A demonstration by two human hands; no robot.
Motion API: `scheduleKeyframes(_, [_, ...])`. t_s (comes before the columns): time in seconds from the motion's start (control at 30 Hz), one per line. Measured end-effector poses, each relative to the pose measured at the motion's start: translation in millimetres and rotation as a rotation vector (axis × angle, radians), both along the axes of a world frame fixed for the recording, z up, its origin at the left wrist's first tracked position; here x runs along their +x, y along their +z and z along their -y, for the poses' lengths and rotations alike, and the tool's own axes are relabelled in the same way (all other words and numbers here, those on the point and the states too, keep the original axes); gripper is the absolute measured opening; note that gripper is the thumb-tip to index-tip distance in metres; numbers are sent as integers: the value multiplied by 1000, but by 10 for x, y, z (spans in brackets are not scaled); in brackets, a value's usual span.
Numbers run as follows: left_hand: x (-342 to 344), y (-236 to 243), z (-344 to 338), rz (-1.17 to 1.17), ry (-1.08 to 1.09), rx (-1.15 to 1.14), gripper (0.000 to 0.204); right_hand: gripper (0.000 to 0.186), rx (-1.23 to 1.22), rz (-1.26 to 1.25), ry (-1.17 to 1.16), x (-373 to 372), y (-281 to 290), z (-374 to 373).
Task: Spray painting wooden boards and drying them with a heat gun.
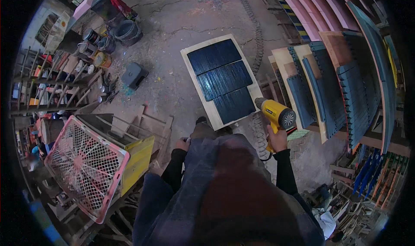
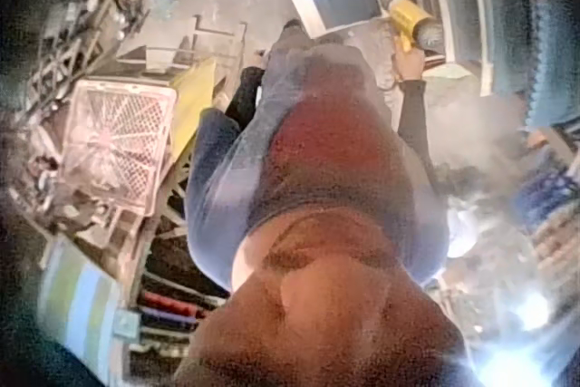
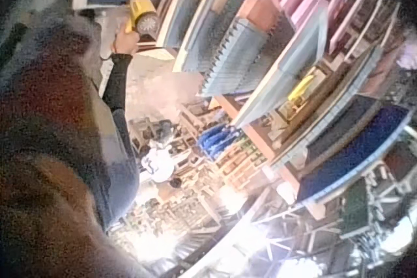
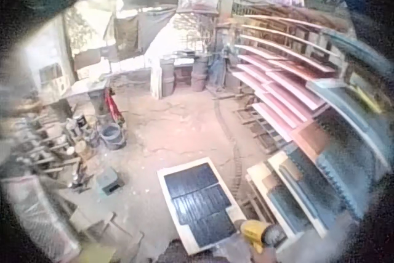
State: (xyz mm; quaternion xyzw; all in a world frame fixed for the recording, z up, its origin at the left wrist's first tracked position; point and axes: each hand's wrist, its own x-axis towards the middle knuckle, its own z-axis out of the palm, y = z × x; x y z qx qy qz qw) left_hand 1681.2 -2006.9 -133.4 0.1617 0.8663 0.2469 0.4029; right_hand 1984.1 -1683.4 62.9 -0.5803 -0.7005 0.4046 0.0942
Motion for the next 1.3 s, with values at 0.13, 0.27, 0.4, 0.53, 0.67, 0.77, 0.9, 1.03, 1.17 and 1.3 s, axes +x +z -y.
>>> scheduleKeyframes(0.13, [-276, -133, 18, 16, 8, 20, 35, 43, -84, -53, -92, -179, 3, 85])
scheduleKeyframes(0.27, [-516, -337, 148, 124, -30, -45, 33, 45, -182, -55, -204, -517, 53, 131])
scheduleKeyframes(0.4, [-734, -391, 272, 130, -103, -93, 34, 48, -26, 215, 133, -853, 74, 248])
scheduleKeyframes(0.53, [-880, -349, 248, 51, -102, -116, 35, 42, 74, 169, 363, -1137, -28, 418])
scheduleKeyframes(0.67, [-870, -274, 168, 33, -51, -131, 40, 36, 141, 115, 452, -1315, -183, 461])
scheduleKeyframes(0.77, [-771, -277, 145, 77, -129, -211, 41, 38, 68, 301, 484, -1327, -262, 475])
scheduleKeyframes(0.9, [-727, -446, 261, 49, -110, -141, 40, 42, 129, 236, 516, -1305, -343, 468])
scheduleKeyframes(1.03, [-816, -639, 415, 84, -76, -35, 38, 44, 113, 186, 520, -1411, -385, 464])
scheduleKeyframes(1.17, [-832, -515, 417, 57, -87, -128, 38, 48, 150, 181, 431, -1583, -295, 548])
scheduleKeyframes(1.3, [-866, -282, 391, 25, -152, -83, 38, 49, 32, 294, 445, -1606, -200, 538])
